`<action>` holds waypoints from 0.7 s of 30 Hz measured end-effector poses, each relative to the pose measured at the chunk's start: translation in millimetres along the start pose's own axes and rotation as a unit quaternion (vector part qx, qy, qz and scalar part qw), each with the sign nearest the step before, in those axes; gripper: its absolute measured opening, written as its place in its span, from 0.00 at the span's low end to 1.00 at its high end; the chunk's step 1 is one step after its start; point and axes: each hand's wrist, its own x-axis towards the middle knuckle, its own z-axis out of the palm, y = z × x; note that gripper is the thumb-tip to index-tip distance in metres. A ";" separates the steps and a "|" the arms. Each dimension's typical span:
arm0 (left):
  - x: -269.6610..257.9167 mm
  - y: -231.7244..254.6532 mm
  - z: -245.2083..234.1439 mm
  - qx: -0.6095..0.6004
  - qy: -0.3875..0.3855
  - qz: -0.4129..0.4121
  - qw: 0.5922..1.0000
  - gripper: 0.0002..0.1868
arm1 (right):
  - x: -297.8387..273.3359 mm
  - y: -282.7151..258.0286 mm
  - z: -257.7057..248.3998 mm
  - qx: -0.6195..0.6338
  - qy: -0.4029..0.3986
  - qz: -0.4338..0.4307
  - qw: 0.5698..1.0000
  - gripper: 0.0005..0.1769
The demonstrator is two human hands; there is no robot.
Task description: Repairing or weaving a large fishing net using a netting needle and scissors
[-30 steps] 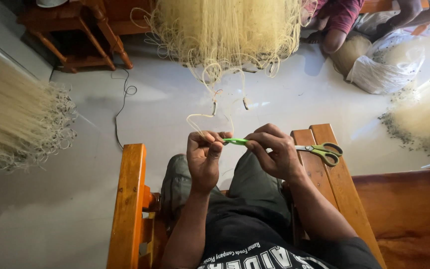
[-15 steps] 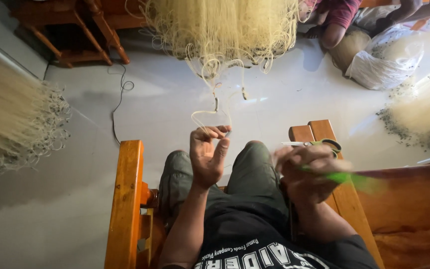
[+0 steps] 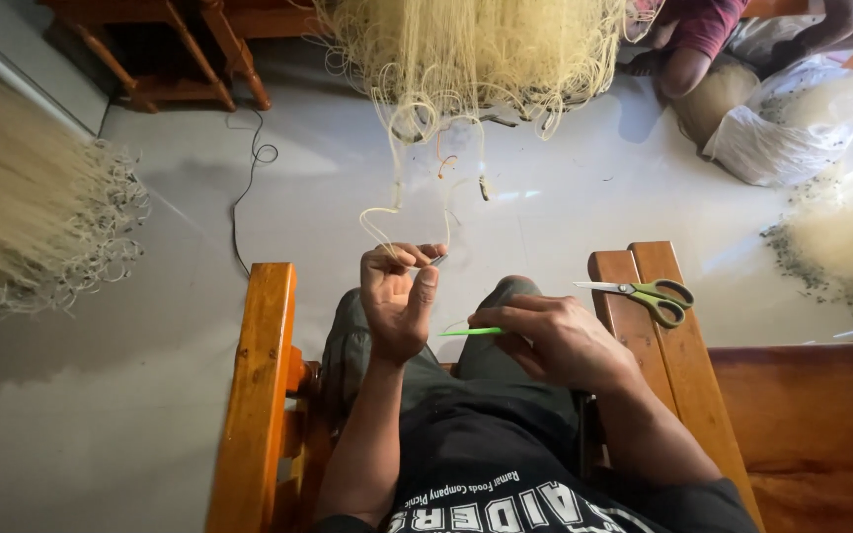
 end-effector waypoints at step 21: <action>-2.5 -1.9 12.5 0.002 -0.006 0.029 1.000 0.11 | -6.4 -7.5 -1.3 0.195 0.048 -0.128 0.971 0.10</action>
